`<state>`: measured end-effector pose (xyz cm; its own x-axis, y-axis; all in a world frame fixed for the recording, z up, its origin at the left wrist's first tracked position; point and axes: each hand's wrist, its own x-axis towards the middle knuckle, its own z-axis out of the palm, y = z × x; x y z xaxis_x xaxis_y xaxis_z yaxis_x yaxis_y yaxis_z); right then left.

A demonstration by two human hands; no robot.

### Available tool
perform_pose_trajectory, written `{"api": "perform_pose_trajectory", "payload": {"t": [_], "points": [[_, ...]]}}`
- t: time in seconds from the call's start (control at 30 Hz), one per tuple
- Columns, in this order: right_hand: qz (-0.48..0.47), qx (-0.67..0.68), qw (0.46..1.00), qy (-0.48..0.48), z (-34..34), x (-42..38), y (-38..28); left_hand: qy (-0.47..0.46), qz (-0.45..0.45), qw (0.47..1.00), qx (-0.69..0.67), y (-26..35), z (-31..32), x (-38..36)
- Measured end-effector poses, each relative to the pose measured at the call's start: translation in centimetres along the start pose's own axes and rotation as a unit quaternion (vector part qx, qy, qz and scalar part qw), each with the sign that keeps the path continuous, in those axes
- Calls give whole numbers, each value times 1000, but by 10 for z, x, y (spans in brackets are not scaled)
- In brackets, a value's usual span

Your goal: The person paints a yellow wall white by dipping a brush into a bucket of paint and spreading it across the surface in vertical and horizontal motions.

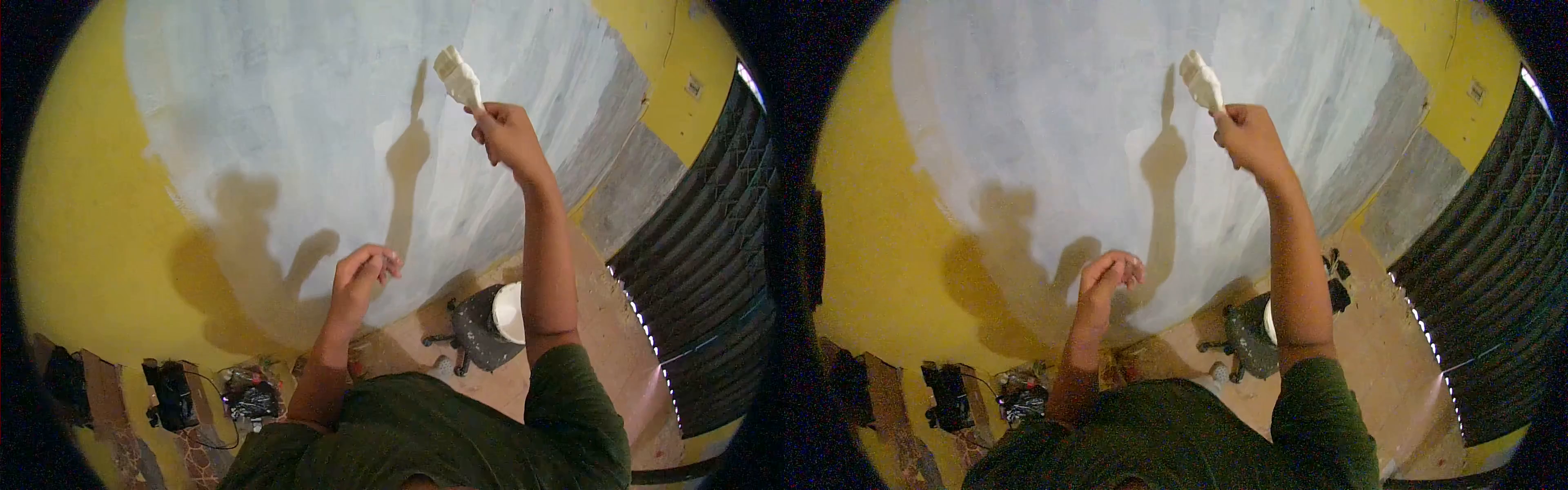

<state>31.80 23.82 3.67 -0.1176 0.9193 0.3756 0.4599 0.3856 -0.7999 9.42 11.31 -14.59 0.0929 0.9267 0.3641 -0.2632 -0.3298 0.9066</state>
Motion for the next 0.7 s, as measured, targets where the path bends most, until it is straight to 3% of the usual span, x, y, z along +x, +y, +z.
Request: {"api": "perform_pose_trajectory", "payload": {"t": [0.07,0.17,0.23,0.3,0.37,0.5,0.63,0.7], "points": [[-213,-82,969,99,17,-4,17,11,-20,1000,-3,-13,-3,-9],[-164,-105,970,148,62,-26,14,34,-58,998,-3,-20,-3,-24],[-232,-222,925,203,108,-31,46,15,-71,997,9,-18,-6,-31],[-189,-311,912,188,158,-44,85,22,-73,997,15,-11,-7,-37],[-84,-343,930,105,201,-70,123,27,-80,996,17,-10,-12,-43],[35,-334,935,-114,238,-127,175,50,-99,993,27,-10,-21,-53],[-5,-343,924,-169,220,-129,175,59,-102,992,35,-11,-28,-55],[-54,-325,941,-80,211,-108,161,55,-106,992,35,-6,-28,-56]]}}
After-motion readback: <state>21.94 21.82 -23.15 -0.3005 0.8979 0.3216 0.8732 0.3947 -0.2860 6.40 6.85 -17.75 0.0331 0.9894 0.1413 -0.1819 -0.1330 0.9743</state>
